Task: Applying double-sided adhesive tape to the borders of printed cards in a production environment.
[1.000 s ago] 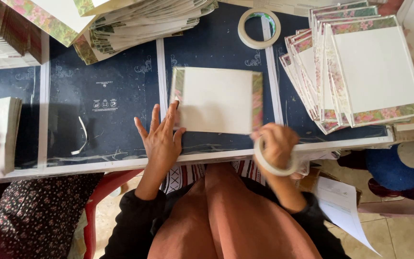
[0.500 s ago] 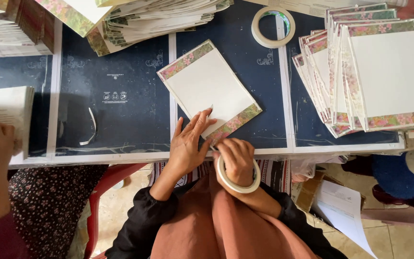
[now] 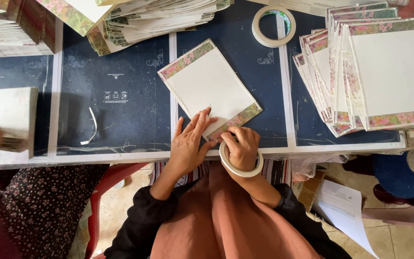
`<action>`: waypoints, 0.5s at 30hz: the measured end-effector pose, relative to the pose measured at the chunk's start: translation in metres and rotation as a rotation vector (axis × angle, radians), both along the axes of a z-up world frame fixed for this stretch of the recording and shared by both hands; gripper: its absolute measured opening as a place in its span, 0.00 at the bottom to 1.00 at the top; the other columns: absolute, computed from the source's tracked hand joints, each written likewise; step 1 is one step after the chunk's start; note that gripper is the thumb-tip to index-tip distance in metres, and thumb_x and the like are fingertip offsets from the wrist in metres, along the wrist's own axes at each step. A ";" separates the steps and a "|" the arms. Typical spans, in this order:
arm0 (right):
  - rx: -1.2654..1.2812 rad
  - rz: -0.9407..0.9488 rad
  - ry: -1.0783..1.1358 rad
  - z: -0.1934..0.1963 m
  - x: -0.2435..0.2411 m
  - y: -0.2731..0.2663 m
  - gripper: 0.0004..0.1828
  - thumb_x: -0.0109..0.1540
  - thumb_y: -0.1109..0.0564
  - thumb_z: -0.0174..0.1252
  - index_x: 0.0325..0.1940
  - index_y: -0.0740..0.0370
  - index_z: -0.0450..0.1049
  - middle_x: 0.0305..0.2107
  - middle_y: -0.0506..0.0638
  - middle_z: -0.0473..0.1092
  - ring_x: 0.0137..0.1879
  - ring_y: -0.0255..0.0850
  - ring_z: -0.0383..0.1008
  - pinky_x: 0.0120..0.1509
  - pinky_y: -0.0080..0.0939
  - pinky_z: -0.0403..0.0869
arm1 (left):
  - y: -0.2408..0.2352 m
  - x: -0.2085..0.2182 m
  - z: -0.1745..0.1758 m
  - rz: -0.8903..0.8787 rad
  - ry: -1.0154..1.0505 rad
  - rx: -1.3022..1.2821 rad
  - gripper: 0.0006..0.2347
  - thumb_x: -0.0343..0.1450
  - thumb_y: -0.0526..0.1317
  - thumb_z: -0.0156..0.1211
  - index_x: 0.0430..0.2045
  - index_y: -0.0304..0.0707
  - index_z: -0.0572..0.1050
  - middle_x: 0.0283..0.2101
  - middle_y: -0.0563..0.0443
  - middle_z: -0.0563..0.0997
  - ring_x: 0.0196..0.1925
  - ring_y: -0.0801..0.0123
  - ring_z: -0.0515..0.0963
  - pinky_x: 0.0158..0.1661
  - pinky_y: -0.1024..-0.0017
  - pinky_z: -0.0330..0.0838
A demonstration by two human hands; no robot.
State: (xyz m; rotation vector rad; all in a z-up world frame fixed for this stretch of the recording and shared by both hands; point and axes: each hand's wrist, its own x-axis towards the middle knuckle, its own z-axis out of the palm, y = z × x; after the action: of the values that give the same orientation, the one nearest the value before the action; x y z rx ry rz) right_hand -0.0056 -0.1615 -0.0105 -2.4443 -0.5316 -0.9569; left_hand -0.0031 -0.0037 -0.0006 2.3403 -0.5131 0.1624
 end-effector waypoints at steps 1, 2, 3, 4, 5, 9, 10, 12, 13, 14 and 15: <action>0.002 -0.001 -0.002 -0.004 0.003 -0.004 0.06 0.56 0.62 0.53 0.30 0.51 0.71 0.31 0.43 0.65 0.38 0.41 0.66 0.48 0.42 0.62 | 0.000 0.000 -0.001 -0.001 -0.002 0.002 0.35 0.66 0.41 0.58 0.65 0.34 0.44 0.61 0.54 0.67 0.66 0.51 0.58 0.61 0.43 0.36; 0.009 0.006 0.006 -0.009 0.005 -0.009 0.05 0.56 0.60 0.53 0.30 0.49 0.71 0.30 0.41 0.65 0.38 0.40 0.67 0.48 0.42 0.62 | 0.000 0.000 -0.001 0.002 0.008 0.002 0.36 0.65 0.41 0.59 0.65 0.34 0.44 0.61 0.54 0.67 0.66 0.51 0.58 0.62 0.44 0.35; 0.015 0.014 0.014 -0.013 0.008 -0.013 0.04 0.57 0.57 0.53 0.30 0.47 0.71 0.30 0.40 0.66 0.37 0.39 0.67 0.48 0.42 0.61 | 0.000 0.000 -0.002 0.004 0.016 0.001 0.36 0.65 0.41 0.59 0.65 0.35 0.44 0.61 0.54 0.67 0.66 0.51 0.57 0.62 0.44 0.34; 0.016 0.012 0.011 -0.008 0.013 -0.020 0.04 0.57 0.57 0.53 0.30 0.47 0.71 0.30 0.40 0.66 0.37 0.39 0.67 0.48 0.42 0.61 | 0.000 0.000 -0.002 0.003 0.013 0.002 0.36 0.65 0.41 0.59 0.65 0.35 0.44 0.61 0.54 0.67 0.66 0.51 0.57 0.62 0.44 0.34; 0.045 -0.017 0.053 -0.003 0.018 -0.027 0.04 0.55 0.58 0.57 0.29 0.47 0.73 0.30 0.39 0.68 0.38 0.40 0.68 0.48 0.43 0.60 | -0.001 0.000 -0.002 0.002 0.025 0.007 0.37 0.65 0.41 0.59 0.65 0.35 0.43 0.61 0.54 0.67 0.66 0.50 0.57 0.62 0.44 0.34; 0.059 -0.123 0.057 -0.015 0.045 -0.071 0.06 0.54 0.59 0.64 0.30 0.47 0.75 0.31 0.38 0.71 0.41 0.38 0.70 0.49 0.40 0.58 | -0.001 0.000 0.000 -0.002 0.046 0.020 0.37 0.65 0.40 0.60 0.65 0.36 0.43 0.60 0.52 0.68 0.66 0.49 0.57 0.61 0.42 0.35; 0.058 -0.124 0.057 -0.011 0.047 -0.072 0.06 0.54 0.59 0.64 0.30 0.47 0.75 0.31 0.38 0.71 0.41 0.38 0.70 0.49 0.40 0.58 | -0.001 0.000 0.004 -0.003 0.046 0.019 0.37 0.65 0.40 0.60 0.65 0.36 0.43 0.60 0.52 0.68 0.66 0.49 0.57 0.61 0.42 0.35; 0.011 -0.216 0.059 -0.001 0.051 -0.076 0.06 0.54 0.60 0.65 0.31 0.49 0.76 0.32 0.39 0.72 0.41 0.39 0.70 0.50 0.42 0.59 | -0.001 0.000 0.014 -0.001 0.091 0.109 0.36 0.65 0.43 0.59 0.66 0.41 0.44 0.59 0.55 0.69 0.67 0.54 0.57 0.61 0.43 0.36; 0.011 -0.219 0.059 -0.004 0.052 -0.077 0.06 0.54 0.60 0.65 0.31 0.49 0.76 0.32 0.39 0.72 0.41 0.39 0.70 0.50 0.42 0.59 | -0.004 0.005 0.017 -0.003 0.091 0.110 0.36 0.65 0.43 0.59 0.66 0.41 0.44 0.59 0.55 0.69 0.67 0.54 0.57 0.61 0.43 0.36; -0.025 -0.242 0.072 -0.008 0.054 -0.078 0.08 0.52 0.61 0.65 0.30 0.49 0.75 0.30 0.38 0.70 0.40 0.40 0.69 0.49 0.44 0.60 | -0.007 0.009 0.020 -0.033 0.100 0.208 0.36 0.63 0.42 0.60 0.65 0.47 0.47 0.59 0.53 0.69 0.66 0.54 0.58 0.61 0.45 0.41; -0.060 -0.264 0.085 -0.011 0.055 -0.077 0.09 0.50 0.61 0.65 0.30 0.48 0.74 0.29 0.38 0.68 0.39 0.41 0.68 0.48 0.46 0.61 | -0.010 0.013 0.023 -0.061 0.110 0.308 0.36 0.62 0.41 0.62 0.65 0.53 0.49 0.59 0.51 0.69 0.66 0.54 0.59 0.61 0.47 0.45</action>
State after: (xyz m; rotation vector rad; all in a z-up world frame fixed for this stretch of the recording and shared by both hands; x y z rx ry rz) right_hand 0.0498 -0.2388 -0.0214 -2.6422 -0.2143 -0.9440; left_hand 0.0096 -0.0133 0.0227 2.6108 -0.5881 -0.0794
